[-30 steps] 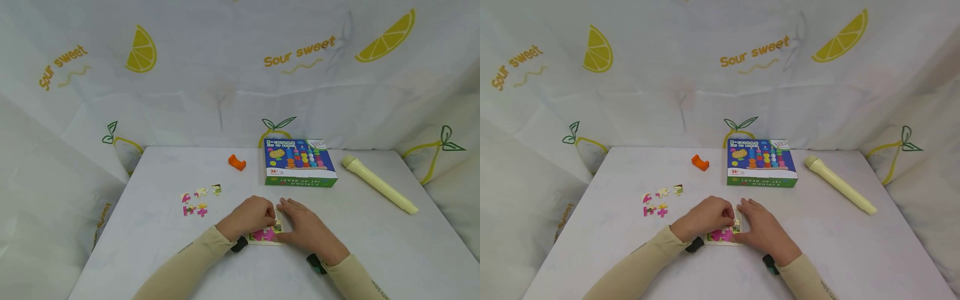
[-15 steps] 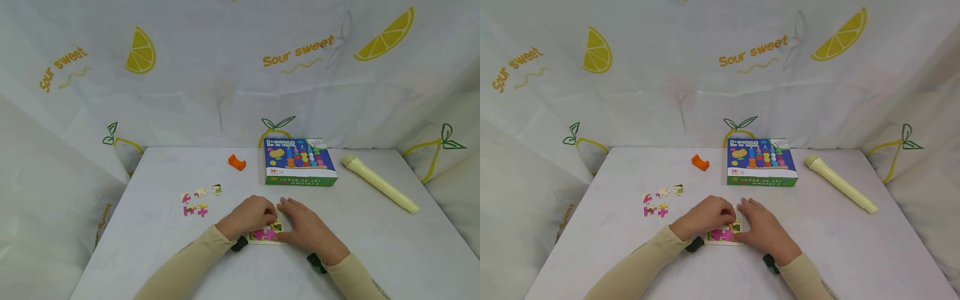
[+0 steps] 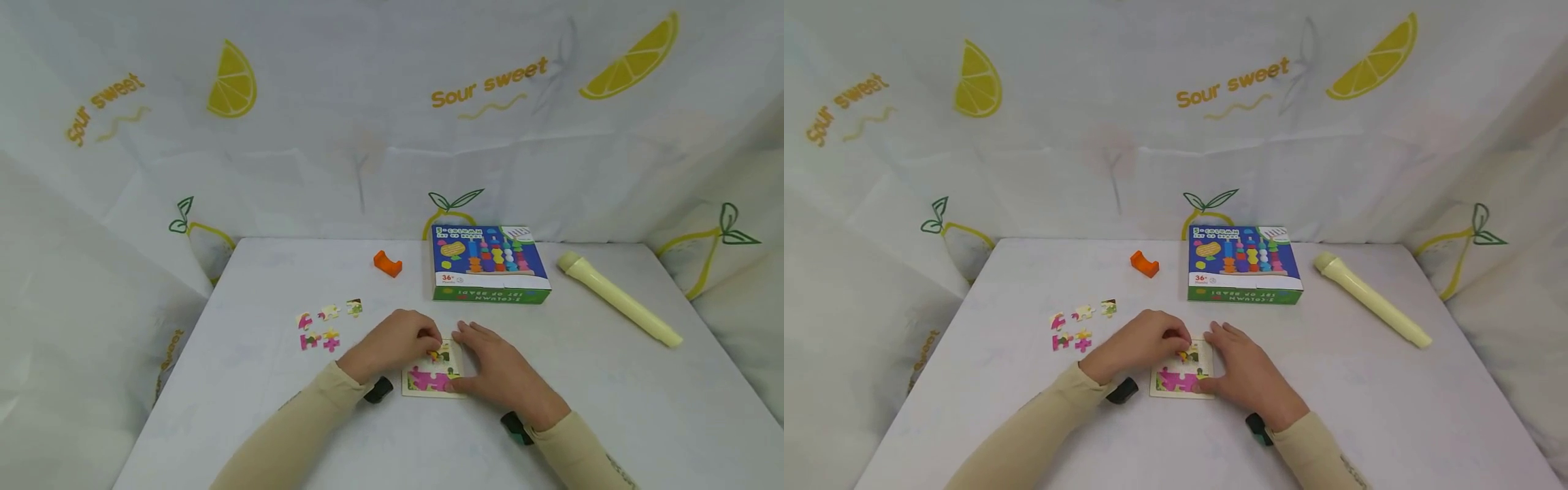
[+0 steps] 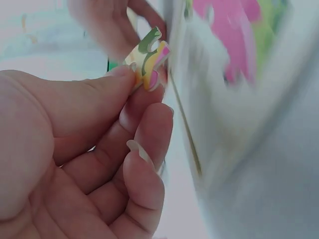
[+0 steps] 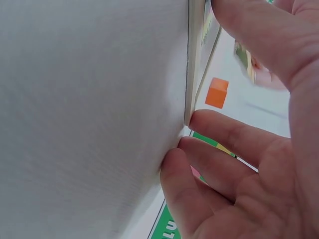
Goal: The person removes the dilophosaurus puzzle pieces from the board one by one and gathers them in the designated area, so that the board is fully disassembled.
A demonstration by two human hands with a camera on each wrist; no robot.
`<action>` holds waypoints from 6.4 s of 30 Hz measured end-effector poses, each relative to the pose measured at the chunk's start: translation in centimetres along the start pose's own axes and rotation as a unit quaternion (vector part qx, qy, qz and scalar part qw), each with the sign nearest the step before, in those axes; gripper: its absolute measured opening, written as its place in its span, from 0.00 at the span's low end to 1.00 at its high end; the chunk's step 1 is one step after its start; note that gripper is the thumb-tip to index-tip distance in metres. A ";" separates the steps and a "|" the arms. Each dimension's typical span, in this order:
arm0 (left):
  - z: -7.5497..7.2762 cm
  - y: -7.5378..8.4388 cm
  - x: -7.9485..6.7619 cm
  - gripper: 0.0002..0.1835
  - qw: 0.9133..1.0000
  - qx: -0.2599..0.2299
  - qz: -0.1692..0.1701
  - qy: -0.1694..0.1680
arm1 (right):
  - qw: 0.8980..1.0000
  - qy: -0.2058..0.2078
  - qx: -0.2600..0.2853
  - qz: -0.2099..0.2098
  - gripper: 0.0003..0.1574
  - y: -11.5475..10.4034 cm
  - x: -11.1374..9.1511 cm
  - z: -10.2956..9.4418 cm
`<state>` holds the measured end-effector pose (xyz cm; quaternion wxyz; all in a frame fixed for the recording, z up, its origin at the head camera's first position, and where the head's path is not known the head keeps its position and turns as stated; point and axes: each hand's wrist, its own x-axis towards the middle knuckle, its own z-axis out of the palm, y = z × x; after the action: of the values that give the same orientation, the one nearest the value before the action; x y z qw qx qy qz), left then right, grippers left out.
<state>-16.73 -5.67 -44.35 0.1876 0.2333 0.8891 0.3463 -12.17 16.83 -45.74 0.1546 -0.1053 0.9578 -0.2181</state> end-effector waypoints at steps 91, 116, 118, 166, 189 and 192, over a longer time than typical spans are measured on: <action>0.0 1.4 -2.9 0.14 0.988 0.128 -0.053 -0.070 | 0.999 0.030 0.010 0.044 0.60 -0.8 -0.3 0.6; -0.1 0.8 -3.2 0.12 0.995 0.032 -0.088 -0.029 | 0.999 0.034 0.010 0.030 0.59 -0.6 0.0 1.0; -0.1 0.6 -3.1 0.11 0.995 0.022 -0.089 -0.031 | 0.999 0.036 0.007 0.025 0.58 -0.6 0.0 1.0; -9.0 -12.3 -14.0 0.03 0.988 -0.034 -0.133 0.068 | 1.000 0.001 0.024 0.005 0.59 0.4 -0.5 -0.2; -4.6 -5.3 -8.2 0.05 0.998 0.046 -0.023 0.036 | 1.000 0.002 0.025 0.001 0.56 0.7 -0.6 -0.4; -2.7 -3.2 -6.6 0.05 0.998 0.067 -0.004 0.010 | 1.000 0.000 0.027 0.001 0.56 0.5 -0.5 -0.3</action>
<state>-13.60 -12.81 -43.59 0.1635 0.2385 0.9131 0.2874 -11.84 17.58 -45.58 0.1579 -0.0998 0.9516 -0.2441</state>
